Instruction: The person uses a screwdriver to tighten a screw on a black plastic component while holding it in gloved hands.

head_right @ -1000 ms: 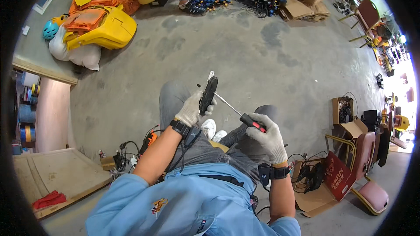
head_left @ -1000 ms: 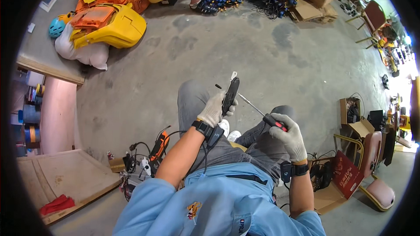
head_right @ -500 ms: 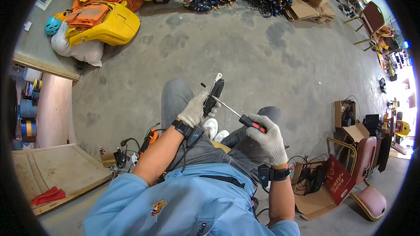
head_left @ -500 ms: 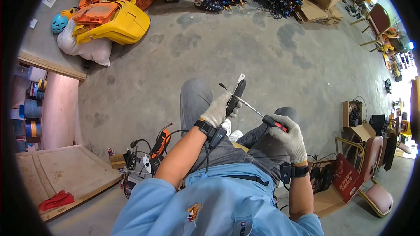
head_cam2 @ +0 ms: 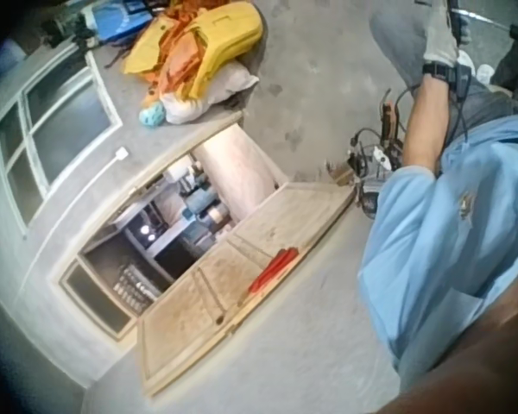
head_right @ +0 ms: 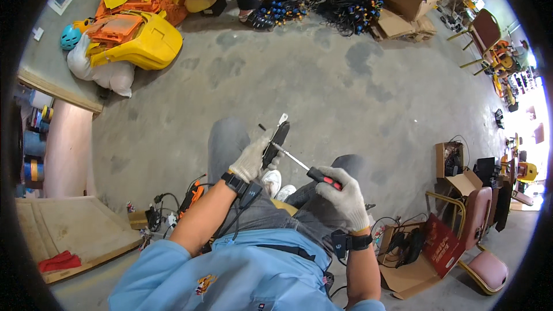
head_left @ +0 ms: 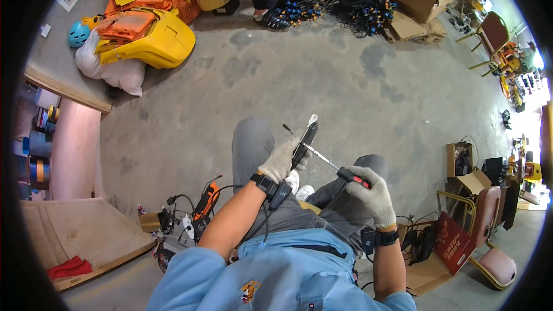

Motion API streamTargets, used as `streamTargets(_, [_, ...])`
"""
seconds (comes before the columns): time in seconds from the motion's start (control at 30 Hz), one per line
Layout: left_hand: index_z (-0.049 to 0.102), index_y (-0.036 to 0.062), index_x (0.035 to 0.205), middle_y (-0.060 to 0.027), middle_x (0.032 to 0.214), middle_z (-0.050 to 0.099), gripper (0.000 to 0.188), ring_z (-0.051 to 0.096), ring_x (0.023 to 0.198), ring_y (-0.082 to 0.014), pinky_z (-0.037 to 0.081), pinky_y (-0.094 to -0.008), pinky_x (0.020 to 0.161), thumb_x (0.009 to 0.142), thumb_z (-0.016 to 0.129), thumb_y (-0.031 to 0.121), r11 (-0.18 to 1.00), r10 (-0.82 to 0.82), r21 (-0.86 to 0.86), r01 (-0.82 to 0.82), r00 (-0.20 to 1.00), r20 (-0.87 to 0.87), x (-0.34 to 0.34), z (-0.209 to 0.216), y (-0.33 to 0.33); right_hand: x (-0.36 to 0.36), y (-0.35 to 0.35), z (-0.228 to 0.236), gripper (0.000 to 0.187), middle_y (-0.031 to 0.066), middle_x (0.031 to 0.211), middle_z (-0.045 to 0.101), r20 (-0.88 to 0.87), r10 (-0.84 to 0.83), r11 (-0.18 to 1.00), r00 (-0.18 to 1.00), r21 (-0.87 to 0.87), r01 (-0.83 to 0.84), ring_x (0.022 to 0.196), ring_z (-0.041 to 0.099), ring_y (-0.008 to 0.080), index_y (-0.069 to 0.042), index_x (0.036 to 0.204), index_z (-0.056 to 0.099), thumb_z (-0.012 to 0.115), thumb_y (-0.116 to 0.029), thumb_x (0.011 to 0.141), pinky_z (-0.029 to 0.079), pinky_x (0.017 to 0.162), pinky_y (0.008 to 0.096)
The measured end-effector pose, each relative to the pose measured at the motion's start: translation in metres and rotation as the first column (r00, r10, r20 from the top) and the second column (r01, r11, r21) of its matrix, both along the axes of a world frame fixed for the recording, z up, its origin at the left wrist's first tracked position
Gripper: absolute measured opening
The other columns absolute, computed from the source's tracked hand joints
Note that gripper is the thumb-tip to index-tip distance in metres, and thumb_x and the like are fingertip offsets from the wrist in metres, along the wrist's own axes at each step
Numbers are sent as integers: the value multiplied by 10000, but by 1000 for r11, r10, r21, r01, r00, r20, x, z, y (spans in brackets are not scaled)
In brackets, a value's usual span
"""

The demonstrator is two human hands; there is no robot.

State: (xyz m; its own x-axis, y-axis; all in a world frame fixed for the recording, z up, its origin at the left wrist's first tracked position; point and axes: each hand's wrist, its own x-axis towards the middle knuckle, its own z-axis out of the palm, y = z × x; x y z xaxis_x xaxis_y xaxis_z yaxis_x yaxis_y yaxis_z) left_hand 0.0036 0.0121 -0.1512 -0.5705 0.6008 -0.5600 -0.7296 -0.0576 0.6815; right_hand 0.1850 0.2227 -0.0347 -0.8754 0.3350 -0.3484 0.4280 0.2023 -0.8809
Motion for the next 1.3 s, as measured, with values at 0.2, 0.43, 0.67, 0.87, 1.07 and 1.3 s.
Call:
streamTargets(0.2, [695, 143, 1076, 8, 815, 642, 506, 629, 652, -100, 501, -257, 535, 1029, 600, 637, 992, 28, -114, -48, 985, -172, 4, -1, -8, 0, -1, 4, 391, 35, 1015, 732, -5, 12, 969, 1000, -248, -13, 800, 645, 84, 5, 1290, 741, 735, -148, 930, 537, 735, 254])
streamTargets(0.43, [735, 66, 878, -28, 715, 661, 733, 619, 605, -120, 510, -260, 574, 981, 558, 770, 986, -68, -153, 61, 997, -41, 5, -2, -4, 7, 17, -1, 441, -23, 862, 653, 162, 16, 846, 987, -528, 73, 666, 546, 29, -19, 1404, 651, 689, -236, 1022, 436, 561, 199])
streamTargets(0.67, [723, 46, 909, -32, 730, 655, 814, 616, 611, -120, 523, -269, 570, 941, 527, 834, 975, -149, -177, 134, 986, -74, 3, -16, -9, 9, 15, -5, 435, -18, 869, 644, 161, -14, 786, 987, -608, 111, 644, 536, 29, -8, 1429, 626, 666, -201, 1041, 428, 532, 191])
streamTargets(0.87, [736, 37, 998, -52, 820, 714, 799, 666, 656, -119, 554, -258, 535, 962, 517, 805, 970, -197, -162, 179, 974, -107, 1, -20, -14, 8, 22, -9, 462, 23, 1053, 684, 138, 69, 739, 988, -673, 42, 716, 562, 32, 28, 1474, 573, 618, -185, 1066, 466, 564, 181])
streamTargets(1.07, [701, 60, 1056, -51, 825, 704, 748, 646, 613, -129, 521, -258, 502, 988, 518, 782, 969, -207, -147, 199, 978, -38, -2, -22, -8, 7, 27, -9, 489, -4, 1018, 676, 113, 67, 797, 991, -604, 15, 690, 544, 23, 8, 1494, 568, 623, -211, 1061, 437, 554, 175])
streamTargets(1.3, [645, 94, 1023, -65, 794, 678, 633, 618, 574, -139, 490, -272, 448, 988, 584, 723, 987, -65, -150, 57, 997, -44, 0, -14, -2, 5, 28, -14, 476, -38, 885, 631, 158, 150, 815, 976, -578, -32, 682, 528, 19, -9, 1456, 626, 646, -234, 1037, 425, 564, 190])
